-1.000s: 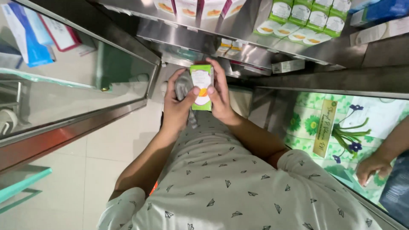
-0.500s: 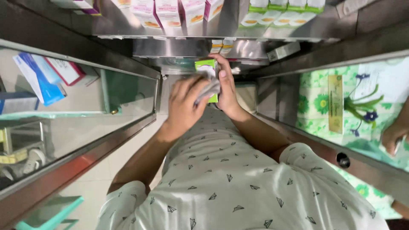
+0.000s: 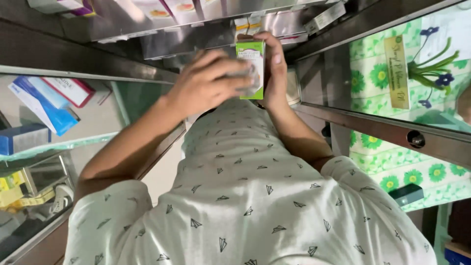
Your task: Wiping down boxes of medicine with a cloth to clean them.
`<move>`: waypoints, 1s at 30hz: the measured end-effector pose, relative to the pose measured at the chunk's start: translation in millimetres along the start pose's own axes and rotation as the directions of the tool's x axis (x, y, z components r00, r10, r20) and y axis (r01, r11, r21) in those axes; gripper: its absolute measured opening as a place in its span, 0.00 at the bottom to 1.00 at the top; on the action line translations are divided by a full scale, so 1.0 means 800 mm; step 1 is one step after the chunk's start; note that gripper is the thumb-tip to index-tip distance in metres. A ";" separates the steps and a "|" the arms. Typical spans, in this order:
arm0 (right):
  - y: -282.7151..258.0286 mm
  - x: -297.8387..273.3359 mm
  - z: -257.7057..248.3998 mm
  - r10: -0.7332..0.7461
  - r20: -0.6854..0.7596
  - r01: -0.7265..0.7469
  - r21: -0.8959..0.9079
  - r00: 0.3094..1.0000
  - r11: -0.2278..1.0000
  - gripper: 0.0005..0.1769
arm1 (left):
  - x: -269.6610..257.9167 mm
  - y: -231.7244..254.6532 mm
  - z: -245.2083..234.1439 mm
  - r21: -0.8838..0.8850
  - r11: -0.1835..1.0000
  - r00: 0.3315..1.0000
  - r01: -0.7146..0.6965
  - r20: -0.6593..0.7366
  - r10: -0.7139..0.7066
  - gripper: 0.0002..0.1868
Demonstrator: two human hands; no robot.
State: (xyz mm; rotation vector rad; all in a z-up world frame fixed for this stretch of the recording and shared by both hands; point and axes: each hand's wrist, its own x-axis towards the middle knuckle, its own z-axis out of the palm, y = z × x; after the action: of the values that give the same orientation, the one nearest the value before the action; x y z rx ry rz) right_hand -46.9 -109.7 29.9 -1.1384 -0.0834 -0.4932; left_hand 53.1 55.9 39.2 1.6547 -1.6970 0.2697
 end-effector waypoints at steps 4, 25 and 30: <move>0.009 -0.004 0.008 -0.015 0.018 0.016 -0.043 1.000 0.999 0.28 | 0.020 -0.005 0.013 0.162 0.982 0.990 0.093 -0.116 -0.074 0.34; 0.031 -0.006 0.041 0.188 0.346 -0.295 0.288 0.919 0.911 0.31 | -0.034 0.131 0.055 0.292 0.625 0.688 0.724 -0.363 -0.628 0.28; 0.032 0.004 0.041 0.140 0.246 -0.219 0.328 0.959 0.919 0.28 | -0.047 0.134 -0.005 0.184 0.797 0.808 0.575 -0.279 -0.519 0.27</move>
State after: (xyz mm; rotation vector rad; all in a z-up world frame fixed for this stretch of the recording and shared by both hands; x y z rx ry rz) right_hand -27.2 -73.7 23.4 -0.8319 -0.2466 -0.1747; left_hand -48.9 103.4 54.6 2.1503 -0.9818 0.3802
